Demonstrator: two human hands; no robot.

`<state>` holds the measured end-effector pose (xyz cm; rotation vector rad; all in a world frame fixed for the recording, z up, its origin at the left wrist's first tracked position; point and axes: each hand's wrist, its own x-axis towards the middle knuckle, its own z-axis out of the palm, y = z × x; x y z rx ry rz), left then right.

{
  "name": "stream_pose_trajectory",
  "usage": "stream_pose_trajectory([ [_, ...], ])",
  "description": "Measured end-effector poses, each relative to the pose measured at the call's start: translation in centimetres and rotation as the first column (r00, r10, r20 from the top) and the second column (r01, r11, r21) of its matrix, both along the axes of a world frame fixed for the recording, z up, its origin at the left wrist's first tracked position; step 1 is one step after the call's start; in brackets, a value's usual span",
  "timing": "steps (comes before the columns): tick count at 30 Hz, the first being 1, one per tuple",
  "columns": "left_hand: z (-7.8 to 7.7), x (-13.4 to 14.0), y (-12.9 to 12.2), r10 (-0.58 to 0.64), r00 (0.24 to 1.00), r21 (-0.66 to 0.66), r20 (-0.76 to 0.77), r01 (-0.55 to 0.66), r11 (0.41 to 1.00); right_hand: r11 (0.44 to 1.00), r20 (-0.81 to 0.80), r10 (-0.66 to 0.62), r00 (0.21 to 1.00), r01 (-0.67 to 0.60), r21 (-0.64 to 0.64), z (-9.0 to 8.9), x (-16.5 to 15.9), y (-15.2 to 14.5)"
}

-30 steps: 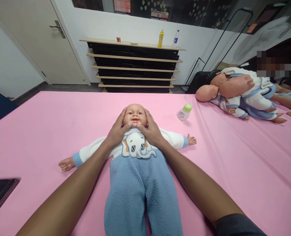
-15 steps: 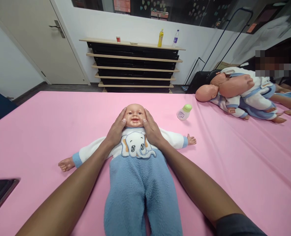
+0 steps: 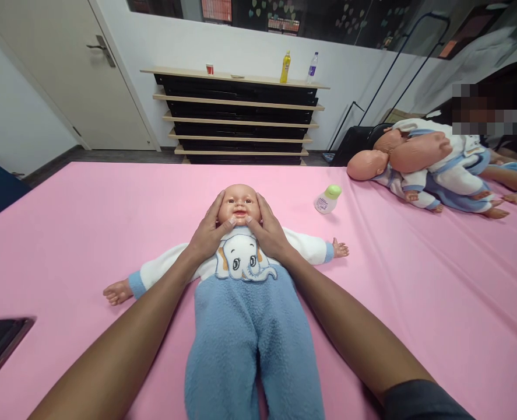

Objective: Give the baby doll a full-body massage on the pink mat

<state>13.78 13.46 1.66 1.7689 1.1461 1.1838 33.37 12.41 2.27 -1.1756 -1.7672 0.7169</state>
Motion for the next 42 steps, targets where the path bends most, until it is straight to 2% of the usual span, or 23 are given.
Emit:
stream_pose_trajectory([
  [6,-0.28,-0.15,0.12,0.014,0.999,0.012,0.038,-0.015,1.000,1.000,-0.009,-0.007,1.000,0.007,-0.004,-0.13,0.03,0.07],
  [14,0.12,0.08,-0.08,-0.013,1.000,0.000,0.001,0.013,1.000,1.000,0.022,0.001,1.000,-0.001,0.004,0.40,-0.01,-0.13],
  [24,-0.27,-0.16,0.16,0.013,0.998,0.005,0.054,-0.013,1.000,1.000,-0.010,0.001,1.000,-0.001,-0.007,-0.18,0.05,0.13],
  [32,0.33,0.13,-0.17,0.012,1.000,0.020,-0.021,-0.012,1.000,1.000,0.006,-0.003,1.000,0.003,0.003,0.18,-0.10,-0.08],
  [42,0.01,-0.23,-0.02,0.017,1.000,0.044,0.012,-0.018,0.999,1.000,-0.009,-0.011,1.000,0.011,-0.006,-0.24,0.04,0.17],
])
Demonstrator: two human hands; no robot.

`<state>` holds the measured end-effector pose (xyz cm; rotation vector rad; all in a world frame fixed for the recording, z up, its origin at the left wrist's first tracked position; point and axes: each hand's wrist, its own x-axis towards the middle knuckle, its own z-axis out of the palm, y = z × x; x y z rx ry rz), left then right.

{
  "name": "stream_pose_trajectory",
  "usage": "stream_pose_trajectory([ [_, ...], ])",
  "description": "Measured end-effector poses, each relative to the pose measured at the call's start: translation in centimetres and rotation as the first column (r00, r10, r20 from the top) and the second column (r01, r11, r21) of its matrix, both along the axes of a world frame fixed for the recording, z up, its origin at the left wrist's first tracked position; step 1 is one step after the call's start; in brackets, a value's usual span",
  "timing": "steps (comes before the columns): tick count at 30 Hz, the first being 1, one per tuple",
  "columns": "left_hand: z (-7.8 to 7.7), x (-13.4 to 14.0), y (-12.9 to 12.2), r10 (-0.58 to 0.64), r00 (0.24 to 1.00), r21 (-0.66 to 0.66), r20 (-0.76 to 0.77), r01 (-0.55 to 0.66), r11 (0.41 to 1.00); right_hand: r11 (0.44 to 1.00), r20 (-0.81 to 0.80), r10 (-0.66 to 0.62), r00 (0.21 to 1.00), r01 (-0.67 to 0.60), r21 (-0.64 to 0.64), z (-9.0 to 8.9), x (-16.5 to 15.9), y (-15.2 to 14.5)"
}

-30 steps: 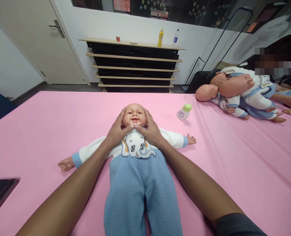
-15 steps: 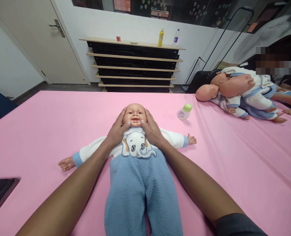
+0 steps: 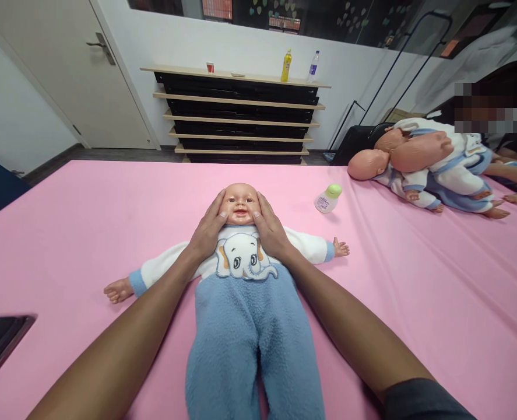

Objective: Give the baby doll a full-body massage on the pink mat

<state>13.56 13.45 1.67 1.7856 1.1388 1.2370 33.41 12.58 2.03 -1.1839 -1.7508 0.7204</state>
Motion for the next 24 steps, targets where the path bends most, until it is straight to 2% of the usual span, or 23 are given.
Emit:
stream_pose_trajectory([
  [6,0.01,0.39,-0.23,-0.029,0.999,-0.049,0.030,0.030,0.998,1.000,0.005,0.019,1.000,-0.019,0.009,0.26,-0.14,-0.14],
  [16,0.32,0.18,-0.10,-0.014,0.999,-0.036,-0.036,0.013,0.999,1.000,0.019,0.006,1.000,-0.006,0.003,-0.06,-0.10,-0.03],
  [24,0.29,0.27,-0.26,-0.004,1.000,-0.056,-0.001,0.004,0.998,1.000,0.020,0.020,1.000,-0.021,0.008,-0.11,-0.03,0.06],
])
